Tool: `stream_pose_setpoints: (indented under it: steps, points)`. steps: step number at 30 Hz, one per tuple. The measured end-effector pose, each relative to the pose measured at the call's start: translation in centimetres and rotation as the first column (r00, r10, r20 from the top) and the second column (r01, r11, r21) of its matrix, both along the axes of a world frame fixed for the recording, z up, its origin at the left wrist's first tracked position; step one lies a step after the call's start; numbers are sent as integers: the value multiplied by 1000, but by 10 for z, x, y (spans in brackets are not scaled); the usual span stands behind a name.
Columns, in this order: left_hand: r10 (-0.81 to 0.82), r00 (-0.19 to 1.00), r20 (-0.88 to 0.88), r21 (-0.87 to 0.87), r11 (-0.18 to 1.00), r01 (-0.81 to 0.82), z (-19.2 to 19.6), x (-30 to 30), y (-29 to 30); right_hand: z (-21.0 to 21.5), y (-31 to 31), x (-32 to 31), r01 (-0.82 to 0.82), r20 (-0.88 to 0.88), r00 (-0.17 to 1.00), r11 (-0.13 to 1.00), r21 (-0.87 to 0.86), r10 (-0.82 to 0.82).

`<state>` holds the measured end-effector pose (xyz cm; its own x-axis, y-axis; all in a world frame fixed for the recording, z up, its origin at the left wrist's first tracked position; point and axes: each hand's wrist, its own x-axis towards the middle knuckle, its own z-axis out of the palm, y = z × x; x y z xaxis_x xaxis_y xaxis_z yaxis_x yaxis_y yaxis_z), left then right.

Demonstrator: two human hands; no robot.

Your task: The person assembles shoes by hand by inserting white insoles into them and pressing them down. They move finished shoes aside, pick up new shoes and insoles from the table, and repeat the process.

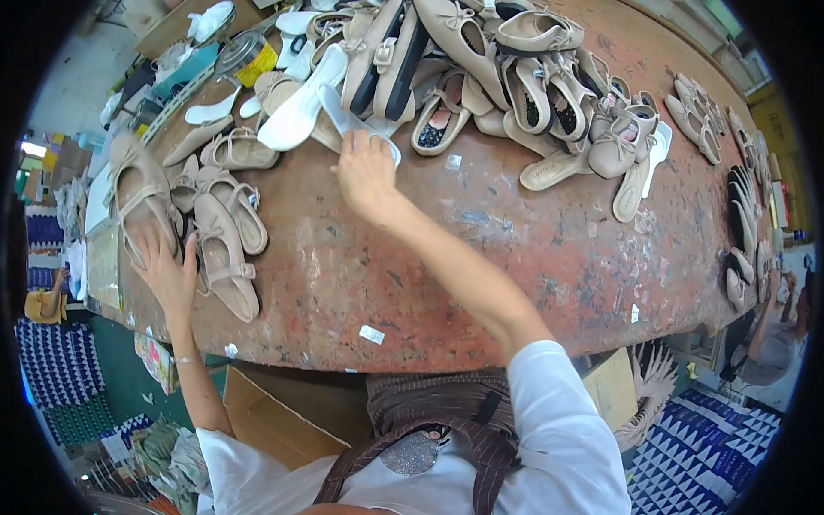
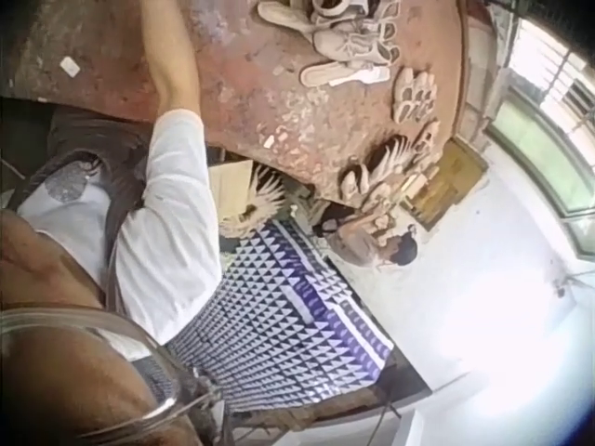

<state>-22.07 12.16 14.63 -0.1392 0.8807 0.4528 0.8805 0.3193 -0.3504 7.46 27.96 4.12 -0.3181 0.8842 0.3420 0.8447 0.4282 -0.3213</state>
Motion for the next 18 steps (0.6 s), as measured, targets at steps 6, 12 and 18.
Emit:
stream_pose_setpoints:
  steps: [6,12,18]
  points:
    - [99,966,238,127,983,-132,-64,-155,17,-7,13,-6,-21,-88,996,998,-67,15]
    - [62,890,453,-61,997,-38,-12,-295,75,58,-37,93,-415,-851,413,765,-492,-324]
    - [-228,973,-15,365,905,218,21,-53,180,55,-93,204,-468,-784,3,692,-550,-621]
